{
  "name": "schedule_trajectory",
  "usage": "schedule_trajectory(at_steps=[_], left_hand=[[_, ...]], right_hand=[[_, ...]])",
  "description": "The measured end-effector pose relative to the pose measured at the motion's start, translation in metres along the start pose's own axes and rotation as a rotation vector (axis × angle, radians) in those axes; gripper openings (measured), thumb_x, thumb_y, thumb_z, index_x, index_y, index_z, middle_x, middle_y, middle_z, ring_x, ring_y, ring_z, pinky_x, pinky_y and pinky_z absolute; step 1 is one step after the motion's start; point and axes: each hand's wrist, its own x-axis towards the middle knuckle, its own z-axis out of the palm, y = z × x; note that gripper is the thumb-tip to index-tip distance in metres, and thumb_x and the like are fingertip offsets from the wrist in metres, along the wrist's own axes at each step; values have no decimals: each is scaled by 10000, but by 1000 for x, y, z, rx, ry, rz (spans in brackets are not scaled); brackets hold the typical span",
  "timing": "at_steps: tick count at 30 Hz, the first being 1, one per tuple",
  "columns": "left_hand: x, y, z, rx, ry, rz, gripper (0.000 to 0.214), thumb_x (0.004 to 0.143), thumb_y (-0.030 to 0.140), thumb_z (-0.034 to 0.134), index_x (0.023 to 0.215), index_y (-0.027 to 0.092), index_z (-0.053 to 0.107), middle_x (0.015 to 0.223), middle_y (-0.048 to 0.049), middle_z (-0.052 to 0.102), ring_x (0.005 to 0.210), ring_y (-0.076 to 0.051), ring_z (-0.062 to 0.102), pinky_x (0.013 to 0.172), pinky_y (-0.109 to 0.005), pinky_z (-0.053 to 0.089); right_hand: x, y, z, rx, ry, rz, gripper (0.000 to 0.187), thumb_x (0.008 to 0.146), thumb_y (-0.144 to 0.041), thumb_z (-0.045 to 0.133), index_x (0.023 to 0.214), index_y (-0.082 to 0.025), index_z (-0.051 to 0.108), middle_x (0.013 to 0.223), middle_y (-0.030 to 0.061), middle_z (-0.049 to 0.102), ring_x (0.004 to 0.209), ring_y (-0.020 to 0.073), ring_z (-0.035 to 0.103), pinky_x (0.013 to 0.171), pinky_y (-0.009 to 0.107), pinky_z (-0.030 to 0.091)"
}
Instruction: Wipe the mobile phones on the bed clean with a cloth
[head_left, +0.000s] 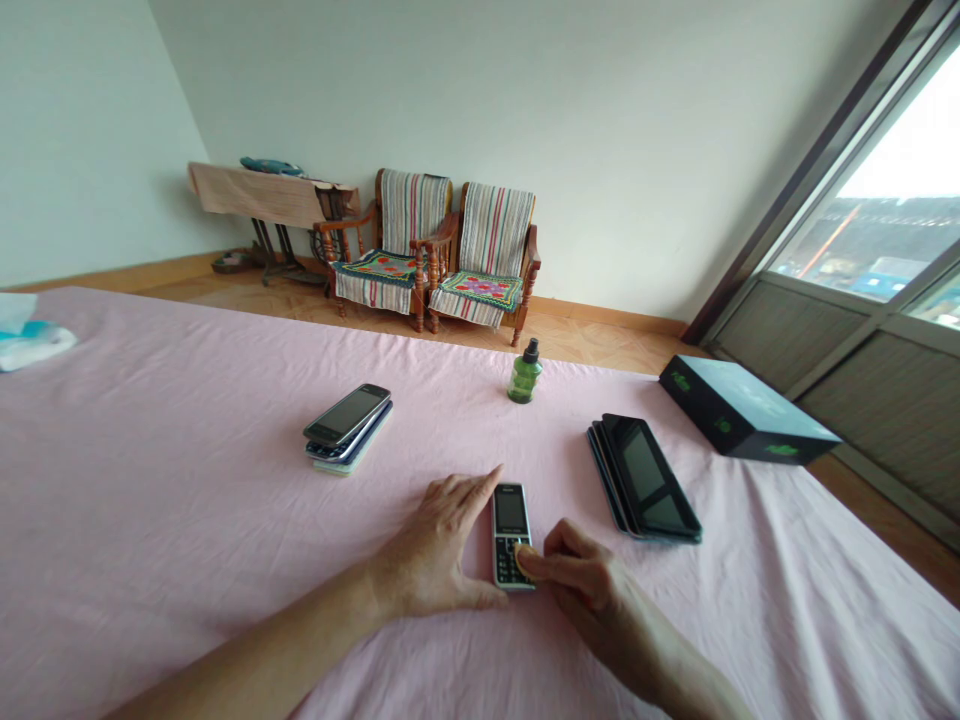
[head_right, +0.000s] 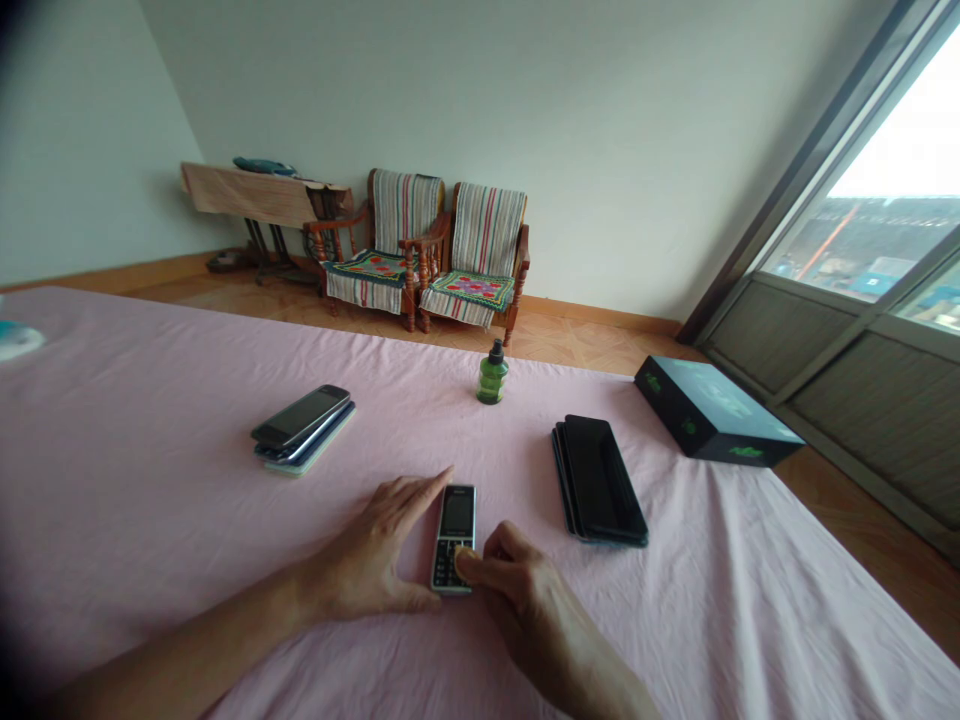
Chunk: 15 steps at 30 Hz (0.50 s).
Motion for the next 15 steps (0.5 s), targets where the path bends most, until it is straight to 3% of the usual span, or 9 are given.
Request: schedule_trajectory(at_steps=[3, 8, 15], left_hand=[[0, 1, 0, -1, 1, -5, 1221, 556, 491, 847, 1494, 270, 96, 1446, -119, 394, 1287, -353, 367, 1074, -522, 255], [0, 0, 1, -5, 11, 0, 1202, 573, 528, 825, 1495, 272, 96, 1443, -119, 396, 1284, -357, 373, 1070, -525, 261], [0, -2, 1, 1, -3, -9, 1216, 552, 515, 842, 1494, 261, 116, 1451, -120, 390, 1296, -354, 359, 1080, -526, 252]], right_hand=[[-1, -1, -2, 36, -50, -9, 272, 950, -178, 425, 902, -231, 687, 823, 10, 499, 729, 113, 524, 622, 222, 411], [0, 1, 0, 52, 30, 17, 275, 940, -167, 436, 993, -235, 697, 830, 19, 496, 743, 121, 534, 646, 233, 427], [-1, 2, 0, 65, -19, 25, 324, 863, -41, 463, 897, -237, 718, 821, 12, 516, 740, 113, 543, 642, 226, 415]])
